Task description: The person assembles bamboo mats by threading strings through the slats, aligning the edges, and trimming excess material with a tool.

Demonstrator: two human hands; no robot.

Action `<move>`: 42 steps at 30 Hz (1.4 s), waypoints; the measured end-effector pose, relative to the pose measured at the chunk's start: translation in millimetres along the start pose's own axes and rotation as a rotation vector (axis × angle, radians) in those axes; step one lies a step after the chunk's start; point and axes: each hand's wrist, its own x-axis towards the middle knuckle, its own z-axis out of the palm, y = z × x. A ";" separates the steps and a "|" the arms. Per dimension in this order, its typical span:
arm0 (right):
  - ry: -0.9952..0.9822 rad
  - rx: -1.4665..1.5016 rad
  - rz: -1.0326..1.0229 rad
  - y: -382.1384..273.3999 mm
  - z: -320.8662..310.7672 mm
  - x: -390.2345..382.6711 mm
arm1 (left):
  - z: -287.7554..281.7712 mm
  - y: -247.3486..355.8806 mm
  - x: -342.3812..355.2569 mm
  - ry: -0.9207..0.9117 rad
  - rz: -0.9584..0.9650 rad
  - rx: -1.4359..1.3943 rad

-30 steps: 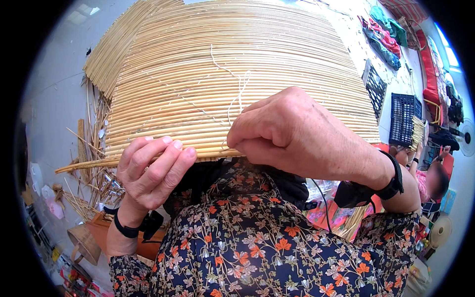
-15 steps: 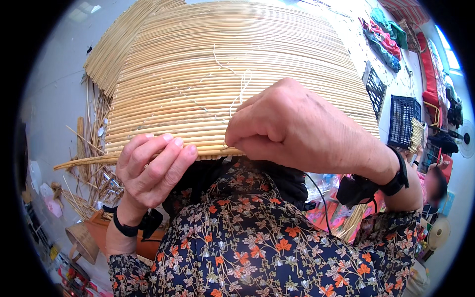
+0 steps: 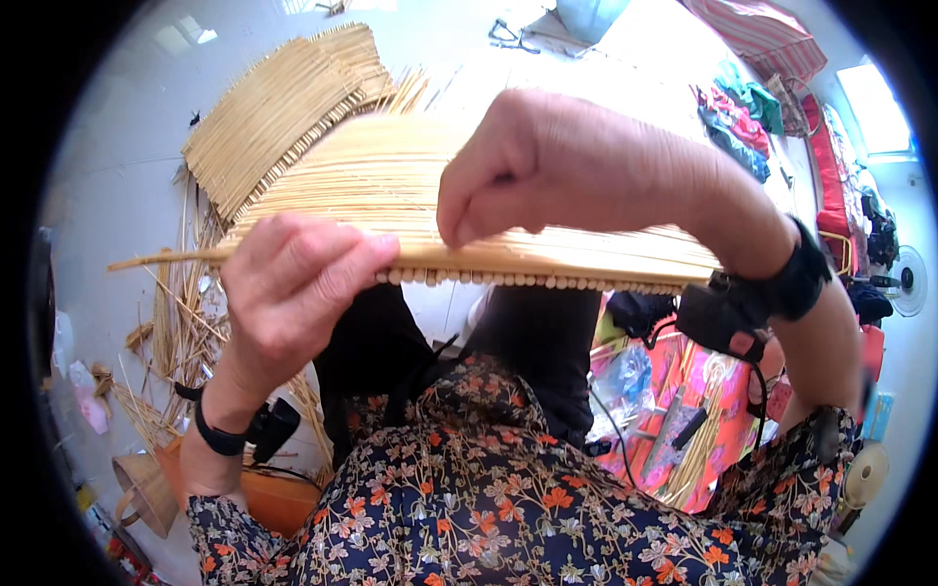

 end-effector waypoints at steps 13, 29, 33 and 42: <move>0.085 0.113 0.135 -5.7 -47.3 26.4 | -33.4 -84.5 61.8 -0.255 -0.038 -0.428; 0.050 0.307 0.302 64.0 24.0 41.2 | 37.9 -106.4 0.7 -0.426 -0.079 -0.575; 0.157 0.414 0.340 68.7 23.9 35.7 | 53.5 -103.9 -3.3 -0.278 -0.050 -0.479; 0.084 0.383 0.410 62.7 24.6 39.7 | 65.4 -82.0 -18.4 -0.099 -0.126 -0.375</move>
